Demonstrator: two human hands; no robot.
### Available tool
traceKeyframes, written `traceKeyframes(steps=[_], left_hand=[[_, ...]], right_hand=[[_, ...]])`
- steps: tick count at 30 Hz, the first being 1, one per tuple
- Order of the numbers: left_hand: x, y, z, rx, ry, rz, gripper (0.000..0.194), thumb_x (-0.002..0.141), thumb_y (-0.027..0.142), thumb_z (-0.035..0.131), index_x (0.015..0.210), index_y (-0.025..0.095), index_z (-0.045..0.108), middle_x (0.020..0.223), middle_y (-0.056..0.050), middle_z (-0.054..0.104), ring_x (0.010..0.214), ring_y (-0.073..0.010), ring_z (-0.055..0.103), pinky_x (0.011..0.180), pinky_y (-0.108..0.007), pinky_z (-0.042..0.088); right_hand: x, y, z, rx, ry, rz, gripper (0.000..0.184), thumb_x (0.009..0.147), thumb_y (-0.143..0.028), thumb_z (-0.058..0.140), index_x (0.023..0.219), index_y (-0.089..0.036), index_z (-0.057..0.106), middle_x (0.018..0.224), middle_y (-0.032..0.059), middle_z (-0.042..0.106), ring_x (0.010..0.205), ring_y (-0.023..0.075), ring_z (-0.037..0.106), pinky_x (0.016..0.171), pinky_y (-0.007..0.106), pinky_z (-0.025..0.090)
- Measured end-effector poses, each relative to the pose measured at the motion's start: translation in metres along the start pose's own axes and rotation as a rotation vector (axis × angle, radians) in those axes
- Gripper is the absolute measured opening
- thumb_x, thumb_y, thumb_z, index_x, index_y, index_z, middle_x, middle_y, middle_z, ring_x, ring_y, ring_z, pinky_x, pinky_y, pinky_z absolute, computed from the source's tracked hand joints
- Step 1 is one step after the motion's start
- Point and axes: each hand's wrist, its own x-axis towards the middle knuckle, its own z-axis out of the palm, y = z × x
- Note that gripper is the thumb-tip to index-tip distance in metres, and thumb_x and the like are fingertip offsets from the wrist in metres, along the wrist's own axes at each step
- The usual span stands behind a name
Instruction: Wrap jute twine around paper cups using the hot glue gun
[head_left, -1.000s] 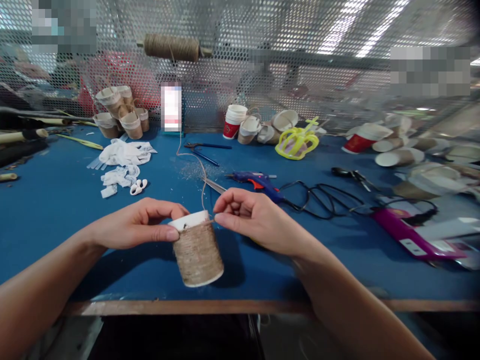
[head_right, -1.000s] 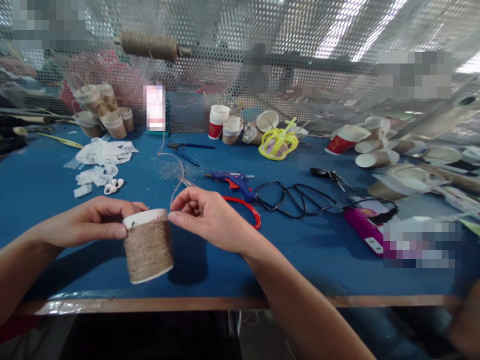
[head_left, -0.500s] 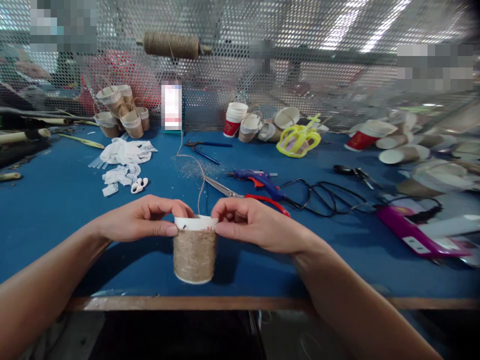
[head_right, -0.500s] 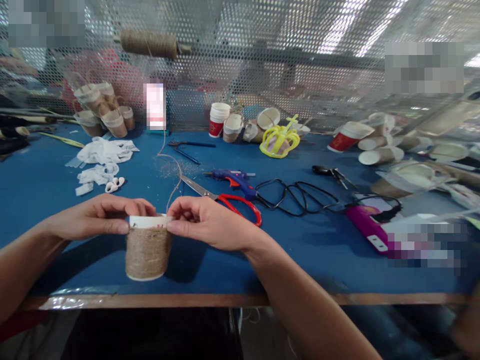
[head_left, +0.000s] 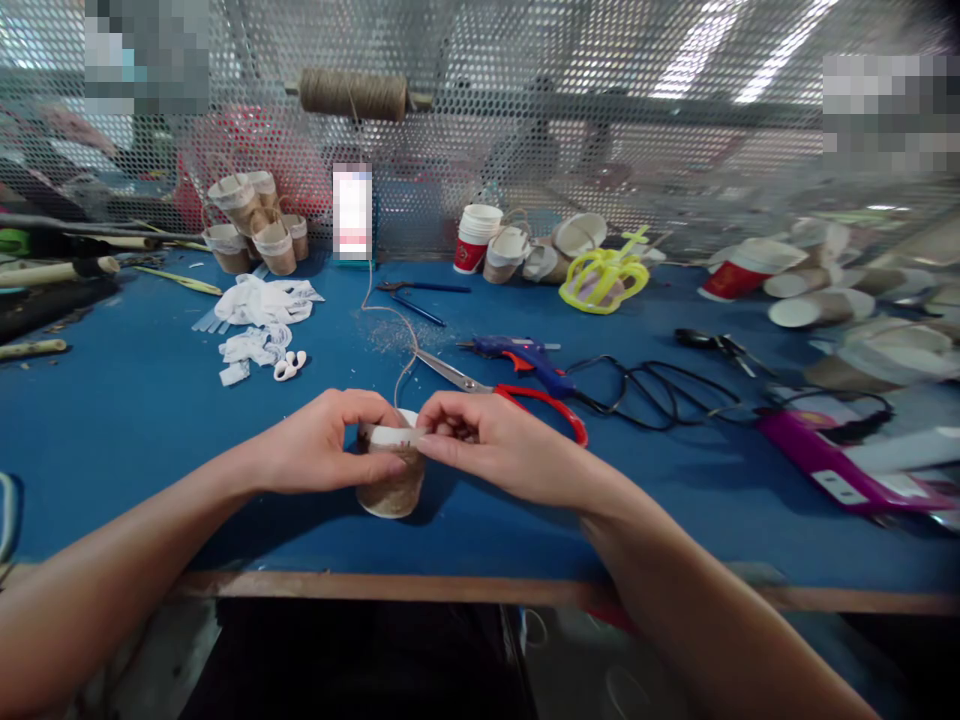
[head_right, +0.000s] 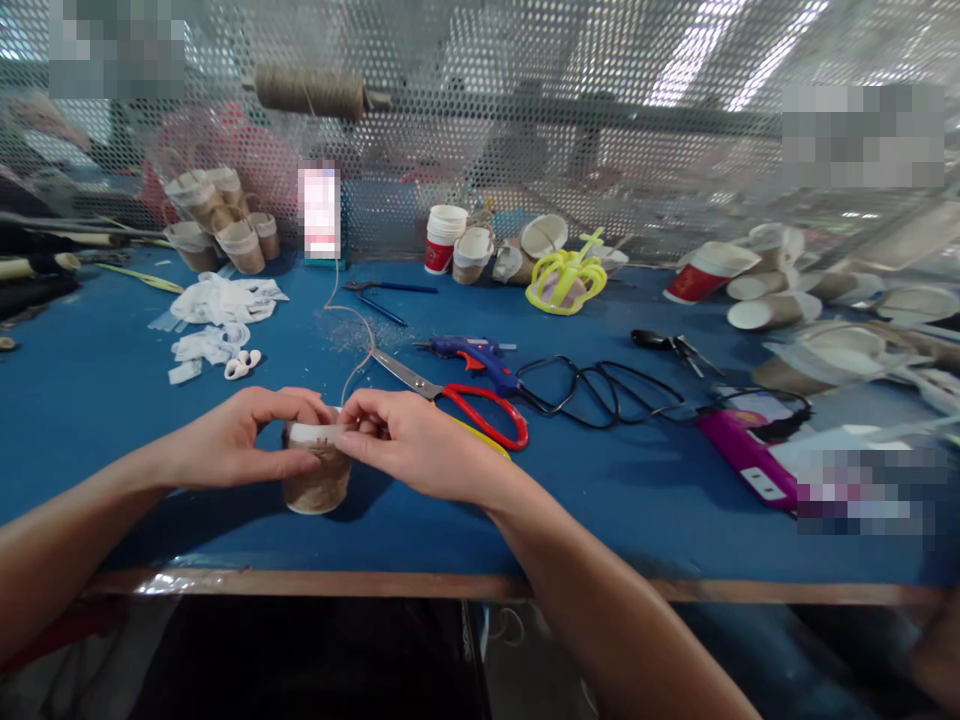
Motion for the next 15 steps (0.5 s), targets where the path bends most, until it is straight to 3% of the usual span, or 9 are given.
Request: traceKeyframes(steps=[6, 11, 15], left_hand=[[-0.0003, -0.0056, -0.0001, -0.286, -0.031, -0.098, 0.020, 0.073, 0.031, 0.058, 0.080, 0.012, 0.059, 0.081, -0.004, 0.060, 0.072, -0.0154, 0.054, 0.065, -0.025, 0.043], [0.0008, -0.0084, 0.0016, -0.468, -0.062, -0.117, 0.015, 0.070, 0.025, 0.061, 0.075, 0.012, 0.056, 0.086, -0.005, 0.059, 0.074, -0.0153, 0.053, 0.065, -0.025, 0.042], [0.0014, -0.0079, 0.0026, -0.453, -0.072, -0.115, 0.013, 0.071, 0.025, 0.060, 0.075, 0.013, 0.056, 0.086, -0.005, 0.059, 0.076, -0.0158, 0.053, 0.067, -0.026, 0.042]], right_hand=[[-0.0003, -0.0005, -0.0001, 0.027, 0.045, 0.030, 0.024, 0.081, -0.034, 0.049, 0.098, -0.017, 0.054, 0.061, -0.0054, 0.041, 0.055, 0.0072, 0.038, 0.051, 0.020, 0.032], [-0.0015, -0.0006, 0.0001, 0.017, 0.043, 0.016, 0.022, 0.081, -0.036, 0.049, 0.085, -0.016, 0.056, 0.066, -0.0028, 0.048, 0.059, 0.0075, 0.042, 0.054, 0.020, 0.035], [-0.0022, -0.0001, -0.0001, -0.010, 0.042, 0.018, 0.020, 0.081, -0.035, 0.049, 0.080, -0.016, 0.054, 0.065, -0.0033, 0.047, 0.058, 0.0071, 0.042, 0.053, 0.020, 0.035]])
